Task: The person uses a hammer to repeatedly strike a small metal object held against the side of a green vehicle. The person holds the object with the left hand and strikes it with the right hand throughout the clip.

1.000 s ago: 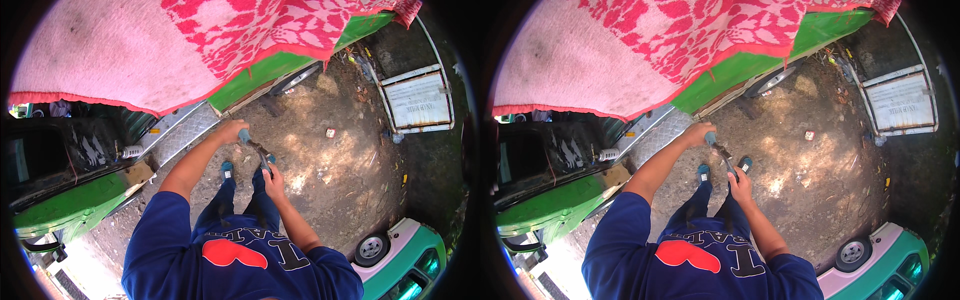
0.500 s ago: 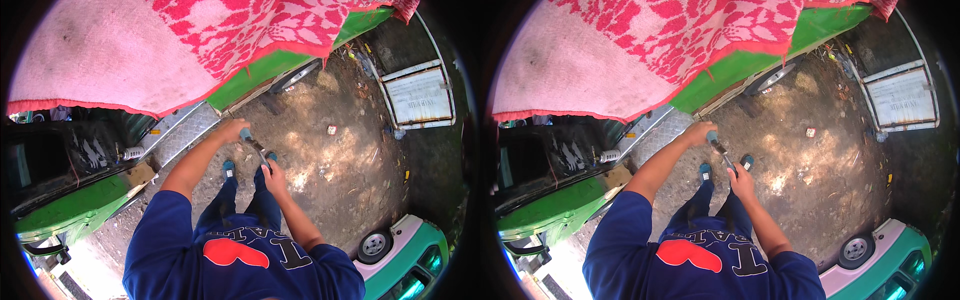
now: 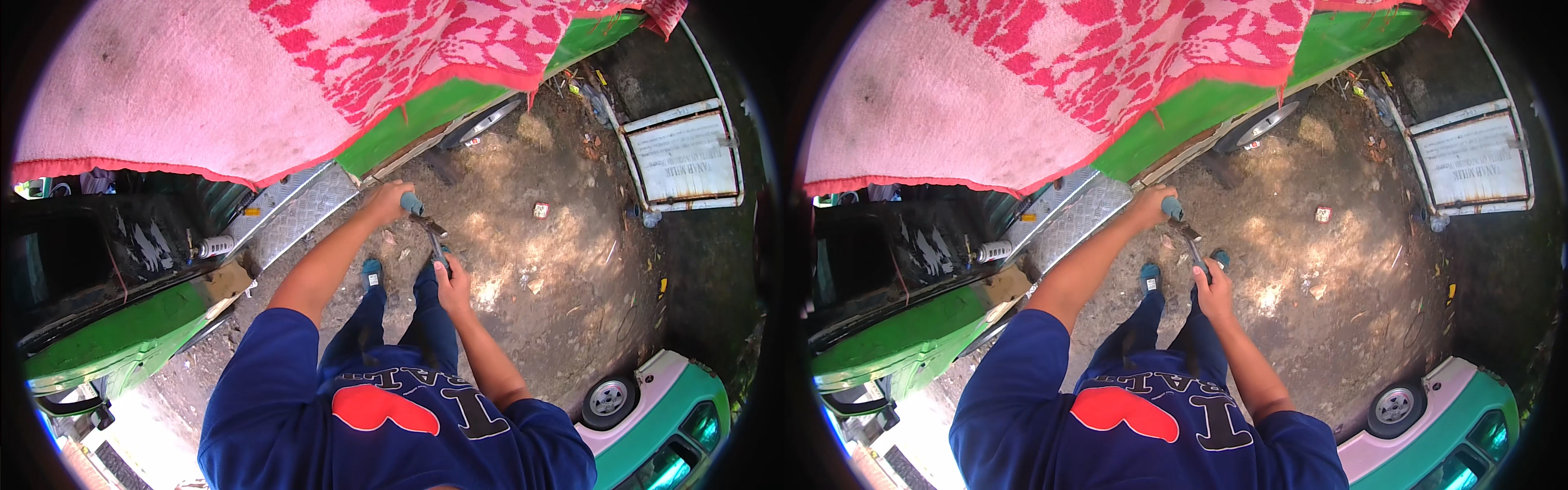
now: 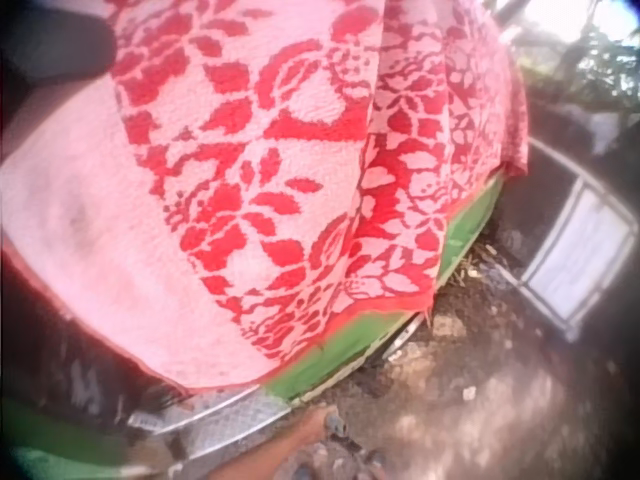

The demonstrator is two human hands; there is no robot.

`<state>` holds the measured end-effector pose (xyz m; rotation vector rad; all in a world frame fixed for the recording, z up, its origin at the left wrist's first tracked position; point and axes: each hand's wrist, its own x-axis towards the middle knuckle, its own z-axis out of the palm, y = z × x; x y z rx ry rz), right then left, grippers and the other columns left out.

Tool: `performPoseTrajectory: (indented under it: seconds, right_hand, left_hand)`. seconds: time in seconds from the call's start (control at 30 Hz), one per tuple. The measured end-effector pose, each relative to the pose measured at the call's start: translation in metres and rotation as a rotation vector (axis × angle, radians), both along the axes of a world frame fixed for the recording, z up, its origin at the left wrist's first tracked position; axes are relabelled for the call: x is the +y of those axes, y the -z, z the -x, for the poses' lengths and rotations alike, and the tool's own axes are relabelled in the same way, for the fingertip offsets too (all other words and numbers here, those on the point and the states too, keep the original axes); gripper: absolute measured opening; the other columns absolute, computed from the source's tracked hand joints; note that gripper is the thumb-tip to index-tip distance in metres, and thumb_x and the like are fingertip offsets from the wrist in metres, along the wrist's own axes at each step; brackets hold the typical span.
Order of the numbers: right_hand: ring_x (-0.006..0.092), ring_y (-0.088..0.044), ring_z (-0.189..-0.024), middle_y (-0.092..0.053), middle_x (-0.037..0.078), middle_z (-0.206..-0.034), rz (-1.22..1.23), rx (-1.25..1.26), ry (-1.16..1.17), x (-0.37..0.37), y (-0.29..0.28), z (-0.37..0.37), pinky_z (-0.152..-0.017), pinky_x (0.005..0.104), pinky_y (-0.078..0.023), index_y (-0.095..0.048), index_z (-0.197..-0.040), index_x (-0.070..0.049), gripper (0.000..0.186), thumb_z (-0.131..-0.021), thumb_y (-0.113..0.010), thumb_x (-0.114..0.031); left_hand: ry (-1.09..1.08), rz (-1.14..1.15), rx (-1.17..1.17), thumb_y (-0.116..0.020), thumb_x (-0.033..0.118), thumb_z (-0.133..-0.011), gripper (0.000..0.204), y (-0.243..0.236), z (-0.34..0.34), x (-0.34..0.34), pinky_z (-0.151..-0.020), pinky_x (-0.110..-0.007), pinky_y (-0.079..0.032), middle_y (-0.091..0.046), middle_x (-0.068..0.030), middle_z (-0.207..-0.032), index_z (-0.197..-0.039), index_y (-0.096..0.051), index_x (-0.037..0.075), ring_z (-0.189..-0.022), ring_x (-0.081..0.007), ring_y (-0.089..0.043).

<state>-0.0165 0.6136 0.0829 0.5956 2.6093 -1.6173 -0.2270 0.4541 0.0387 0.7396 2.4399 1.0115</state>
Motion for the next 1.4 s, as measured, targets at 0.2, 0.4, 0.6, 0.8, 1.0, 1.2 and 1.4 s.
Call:
performPoseTrajectory:
  seconds: [0.2,0.4,0.6,0.8,1.0,1.2,1.4]
  right_hand:
    - [0.0197,-0.059,-0.068,-0.062,0.013,-0.076,0.086,0.003,0.062,0.001,0.003,0.001,-0.066,0.0326,-0.047,-0.062,-0.111,-0.001,0.031,-0.096,-0.062,-0.028]
    - [0.0196,-0.057,-0.065,-0.06,0.012,-0.072,0.079,0.001,0.038,0.0,0.001,0.001,-0.063,0.0327,-0.047,-0.062,-0.11,-0.002,0.03,-0.095,-0.062,-0.028]
    - [0.0199,-0.057,-0.062,-0.059,0.013,-0.07,0.053,0.007,0.039,-0.002,0.002,-0.003,-0.061,0.0331,-0.046,-0.063,-0.11,-0.002,0.029,-0.095,-0.062,-0.027]
    - [0.0078,-0.05,-0.065,-0.056,0.001,-0.072,0.062,-0.029,0.019,-0.003,0.003,-0.004,-0.06,0.0252,-0.043,-0.062,-0.109,0.001,0.028,-0.097,-0.061,-0.024]
    - [0.0083,-0.051,-0.066,-0.057,0.002,-0.073,0.045,-0.003,0.019,-0.002,0.003,-0.003,-0.06,0.0252,-0.043,-0.062,-0.111,0.001,0.029,-0.097,-0.061,-0.024]
    - [0.0227,-0.061,-0.066,-0.061,0.015,-0.073,0.032,-0.019,0.017,-0.003,0.006,-0.004,-0.064,0.0343,-0.048,-0.063,-0.111,-0.001,0.032,-0.094,-0.064,-0.028]
    - [0.0219,-0.061,-0.067,-0.061,0.014,-0.074,0.035,-0.051,0.013,-0.004,0.004,-0.003,-0.065,0.0335,-0.047,-0.063,-0.112,-0.001,0.031,-0.094,-0.064,-0.027]
  left_hand:
    - [0.046,-0.066,0.038,-0.074,0.01,-0.069,0.03,-0.001,-0.003,-0.017,-0.076,-0.046,-0.049,-0.06,-0.0108,-0.094,-0.094,-0.059,0.014,-0.091,-0.0361,-0.062]
    - [0.054,0.005,0.043,-0.075,0.009,-0.068,0.032,0.003,-0.007,-0.021,-0.076,-0.046,-0.05,-0.059,-0.0106,-0.096,-0.095,-0.059,0.014,-0.092,-0.0364,-0.062]
    - [0.102,-0.027,0.045,-0.075,0.009,-0.068,0.033,0.001,-0.005,-0.023,-0.077,-0.045,-0.05,-0.059,-0.011,-0.097,-0.097,-0.059,0.014,-0.093,-0.0364,-0.062]
    - [0.147,0.003,0.049,-0.078,0.013,-0.068,0.038,0.006,-0.001,-0.024,-0.079,-0.043,-0.05,-0.061,-0.0085,-0.097,-0.1,-0.059,0.013,-0.096,-0.0331,-0.062]
    - [0.162,0.051,0.0,-0.076,0.011,-0.069,0.034,-0.001,0.001,-0.022,-0.078,-0.044,-0.05,-0.06,-0.0088,-0.096,-0.098,-0.059,0.013,-0.096,-0.0332,-0.062]
    - [0.173,0.023,0.027,-0.075,0.011,-0.07,0.029,-0.002,-0.001,-0.025,-0.077,-0.044,-0.049,-0.06,-0.0092,-0.094,-0.095,-0.06,0.012,-0.094,-0.0337,-0.062]
    - [0.182,0.024,0.029,-0.074,0.009,-0.069,0.029,-0.005,-0.001,-0.027,-0.077,-0.044,-0.05,-0.061,-0.0094,-0.093,-0.095,-0.06,0.012,-0.094,-0.0339,-0.063]
